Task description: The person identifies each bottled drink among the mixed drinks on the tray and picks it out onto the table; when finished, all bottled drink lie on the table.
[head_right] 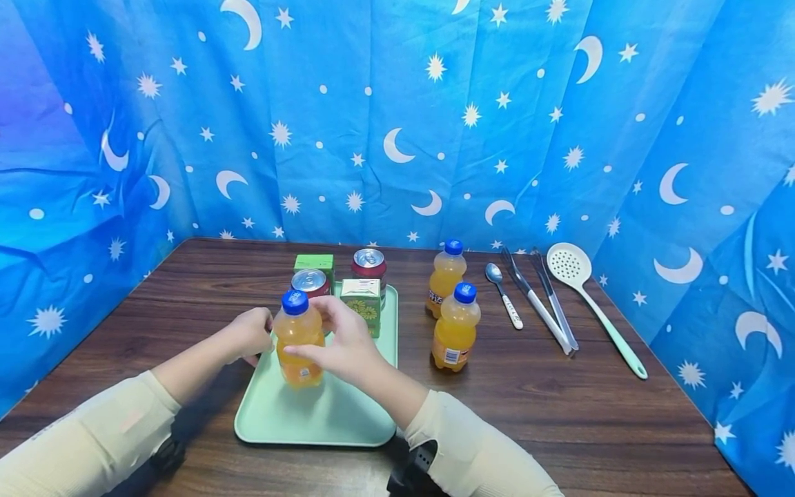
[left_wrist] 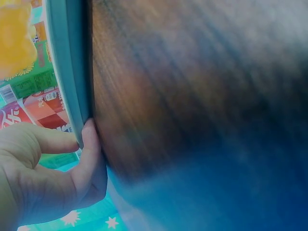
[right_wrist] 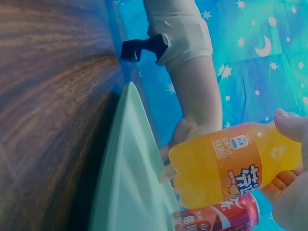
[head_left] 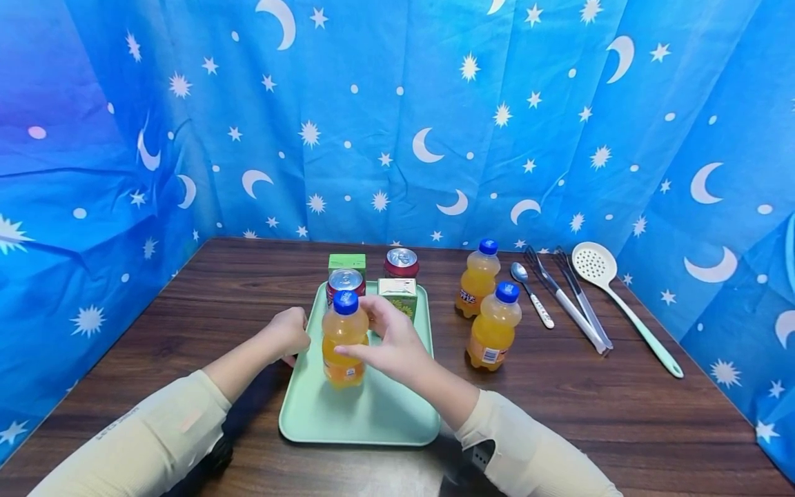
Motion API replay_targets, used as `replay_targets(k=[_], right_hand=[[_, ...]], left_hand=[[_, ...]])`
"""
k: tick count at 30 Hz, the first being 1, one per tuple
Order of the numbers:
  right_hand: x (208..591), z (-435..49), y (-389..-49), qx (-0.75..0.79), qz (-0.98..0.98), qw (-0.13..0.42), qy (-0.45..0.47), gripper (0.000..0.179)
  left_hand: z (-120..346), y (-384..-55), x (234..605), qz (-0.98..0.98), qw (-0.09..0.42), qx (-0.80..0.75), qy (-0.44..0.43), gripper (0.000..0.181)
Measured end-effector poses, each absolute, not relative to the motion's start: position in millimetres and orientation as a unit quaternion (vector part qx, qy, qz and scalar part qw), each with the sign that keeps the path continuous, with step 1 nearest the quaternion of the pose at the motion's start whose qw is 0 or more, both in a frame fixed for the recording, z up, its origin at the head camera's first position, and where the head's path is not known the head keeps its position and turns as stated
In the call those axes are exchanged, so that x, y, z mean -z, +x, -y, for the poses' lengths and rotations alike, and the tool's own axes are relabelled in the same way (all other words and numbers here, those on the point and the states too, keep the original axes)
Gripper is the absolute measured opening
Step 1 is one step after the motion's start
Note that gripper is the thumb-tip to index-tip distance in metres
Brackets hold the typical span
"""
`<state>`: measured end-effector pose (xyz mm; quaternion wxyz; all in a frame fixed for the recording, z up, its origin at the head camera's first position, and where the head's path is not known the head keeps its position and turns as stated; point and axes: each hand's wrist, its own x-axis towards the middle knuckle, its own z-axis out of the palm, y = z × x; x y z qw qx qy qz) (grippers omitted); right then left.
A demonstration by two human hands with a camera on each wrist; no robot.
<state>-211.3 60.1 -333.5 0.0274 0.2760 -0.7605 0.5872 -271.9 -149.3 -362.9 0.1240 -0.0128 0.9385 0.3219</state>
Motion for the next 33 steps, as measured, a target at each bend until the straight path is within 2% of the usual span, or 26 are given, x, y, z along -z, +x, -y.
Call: replay_targets(k=[13, 23, 33], right_hand=[[321.9, -87.7, -181.9, -0.595, 0.739, 0.012, 0.316, 0.054], [324.3, -117.8, -166.6, -0.608, 0.704, 0.039, 0.365, 0.055], [329.2, -147.4, -156.4, -0.603, 0.712, 0.079, 0.350, 0.052]], left_hand=[[148.5, -270.5, 361.8, -0.937, 0.131, -0.323, -0.008, 0.017], [148.1, -271.0, 364.2, -0.934, 0.134, -0.332, -0.009, 0.019], [148.6, -271.3, 364.0, -0.934, 0.135, -0.331, -0.010, 0.018]])
